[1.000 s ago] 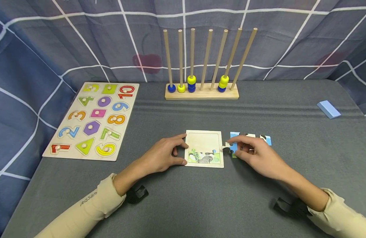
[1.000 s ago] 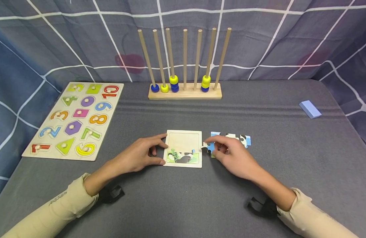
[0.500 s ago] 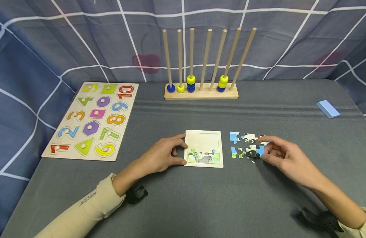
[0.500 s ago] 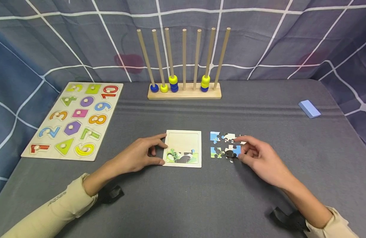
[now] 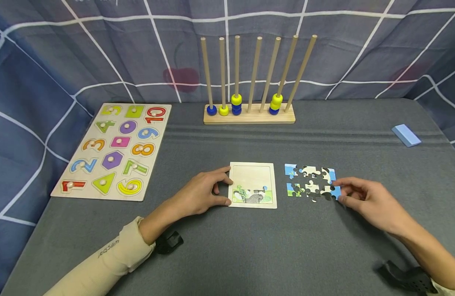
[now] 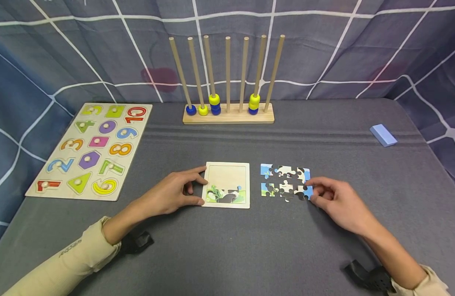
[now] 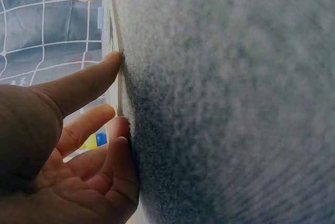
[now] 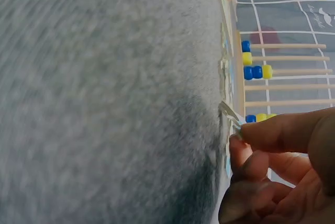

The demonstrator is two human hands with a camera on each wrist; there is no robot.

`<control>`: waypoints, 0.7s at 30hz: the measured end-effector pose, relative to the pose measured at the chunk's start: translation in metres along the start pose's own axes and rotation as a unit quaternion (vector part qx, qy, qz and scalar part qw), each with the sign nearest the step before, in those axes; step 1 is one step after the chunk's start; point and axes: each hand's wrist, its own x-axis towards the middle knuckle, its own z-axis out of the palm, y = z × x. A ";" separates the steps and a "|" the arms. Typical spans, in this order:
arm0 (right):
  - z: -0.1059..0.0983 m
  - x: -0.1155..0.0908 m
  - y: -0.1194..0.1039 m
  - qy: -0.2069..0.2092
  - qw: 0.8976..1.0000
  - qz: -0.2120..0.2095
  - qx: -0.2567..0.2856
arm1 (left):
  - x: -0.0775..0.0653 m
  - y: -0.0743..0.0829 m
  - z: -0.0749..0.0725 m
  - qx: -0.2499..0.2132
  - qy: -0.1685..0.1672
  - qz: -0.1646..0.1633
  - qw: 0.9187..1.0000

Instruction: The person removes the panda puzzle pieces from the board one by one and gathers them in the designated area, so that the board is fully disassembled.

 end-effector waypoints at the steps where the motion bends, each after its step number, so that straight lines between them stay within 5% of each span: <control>1: 0.000 0.000 0.001 0.003 1.000 -0.006 -0.017 | 0.000 0.000 0.000 0.001 0.000 -0.001 1.000; 7: 0.003 0.001 0.001 0.011 0.996 -0.019 -0.085 | 0.000 0.000 0.000 0.001 0.000 0.000 1.000; 21: 0.005 0.002 0.002 0.010 0.994 -0.013 -0.108 | 0.000 0.000 0.000 -0.001 0.000 0.002 1.000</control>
